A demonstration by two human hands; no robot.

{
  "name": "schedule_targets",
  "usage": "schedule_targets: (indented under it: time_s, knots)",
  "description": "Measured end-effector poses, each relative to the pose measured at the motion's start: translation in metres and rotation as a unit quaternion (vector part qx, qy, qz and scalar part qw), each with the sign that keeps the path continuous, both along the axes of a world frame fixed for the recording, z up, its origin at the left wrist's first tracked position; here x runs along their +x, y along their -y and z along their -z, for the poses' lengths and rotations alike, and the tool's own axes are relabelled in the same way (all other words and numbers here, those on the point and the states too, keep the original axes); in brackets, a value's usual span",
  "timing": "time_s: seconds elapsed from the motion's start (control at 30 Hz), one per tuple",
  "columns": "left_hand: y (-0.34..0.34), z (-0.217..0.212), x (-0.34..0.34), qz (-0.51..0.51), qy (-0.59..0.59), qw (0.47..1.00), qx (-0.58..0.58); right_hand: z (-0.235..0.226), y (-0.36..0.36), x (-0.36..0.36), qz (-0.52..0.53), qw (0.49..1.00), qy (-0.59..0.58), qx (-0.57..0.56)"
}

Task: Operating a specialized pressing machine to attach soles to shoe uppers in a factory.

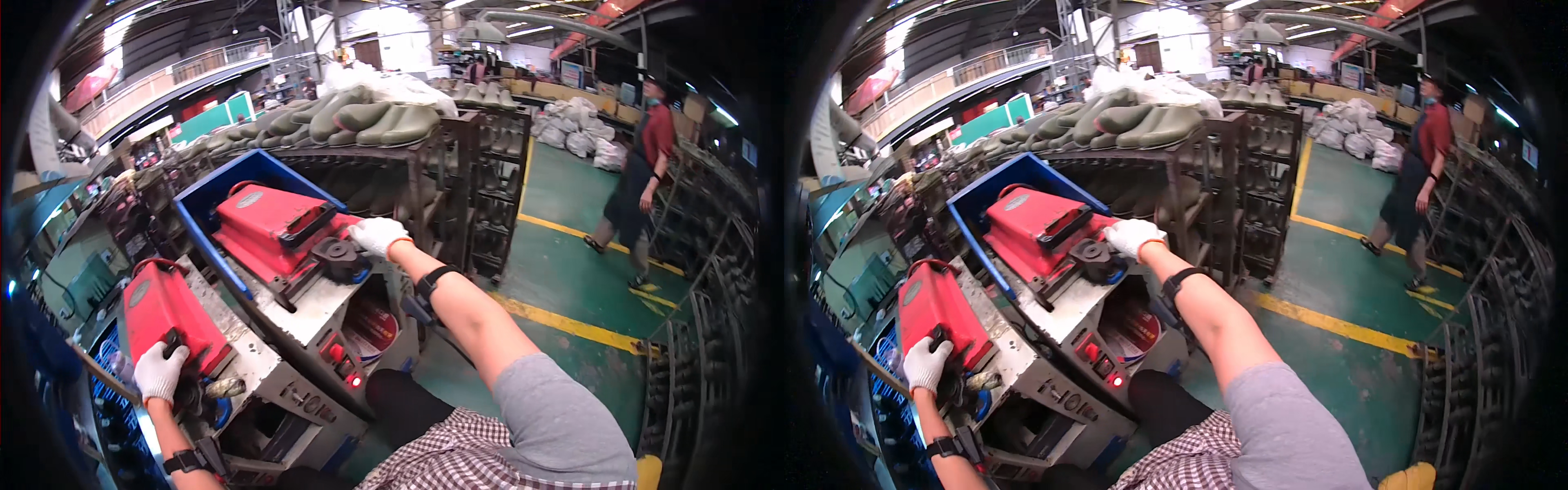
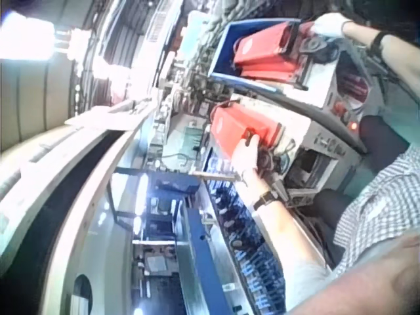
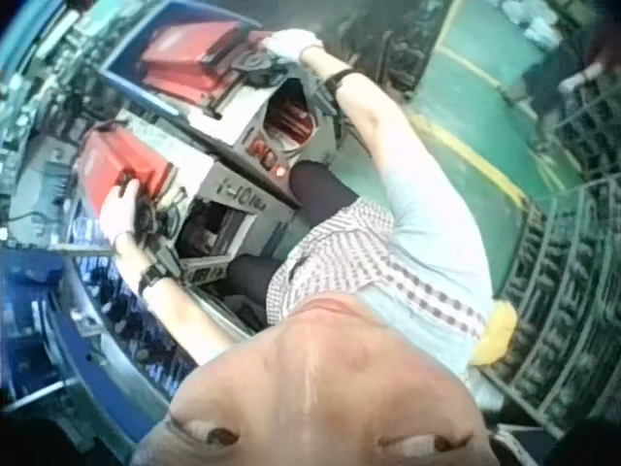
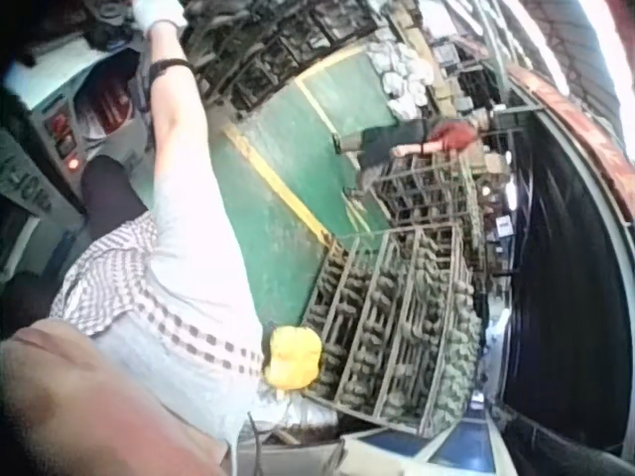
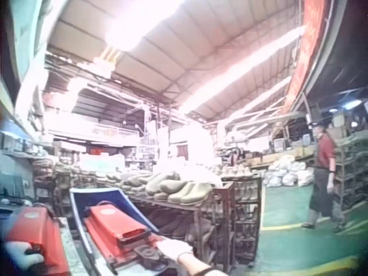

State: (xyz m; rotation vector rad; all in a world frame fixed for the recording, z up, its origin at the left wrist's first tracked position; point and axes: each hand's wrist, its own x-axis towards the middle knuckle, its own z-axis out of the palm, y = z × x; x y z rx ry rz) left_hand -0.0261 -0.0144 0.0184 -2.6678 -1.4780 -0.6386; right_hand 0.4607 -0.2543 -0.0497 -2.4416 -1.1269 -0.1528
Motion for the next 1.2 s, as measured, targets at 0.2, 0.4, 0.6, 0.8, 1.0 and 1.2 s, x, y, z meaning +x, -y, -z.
schedule_targets:
  time_s: [0.2,0.4,0.6,0.8,1.0,1.2]
  knots:
    - [0.0,-0.001,0.01,0.007,0.011,1.0,-0.007,-0.009,0.008,-0.003,0.022,0.999,-0.026,-0.007]
    - [-0.005,0.006,0.007,0.017,0.022,1.0,0.01,-0.007,0.008,-0.007,0.027,1.0,-0.009,0.007]
    - [-0.011,0.011,0.008,0.019,0.025,0.999,0.006,-0.004,0.014,-0.004,0.039,0.999,-0.007,0.017]
    - [-0.039,0.038,-0.01,0.098,0.261,0.959,0.056,-0.006,0.001,-0.02,0.01,0.999,0.004,0.034]
    - [0.041,-0.006,0.111,0.264,0.244,0.933,-0.02,-0.007,0.026,-0.021,0.09,0.996,0.014,0.009]
    - [0.066,-0.007,0.188,0.34,0.092,0.936,0.026,0.013,0.044,-0.095,0.005,0.996,0.041,0.077]
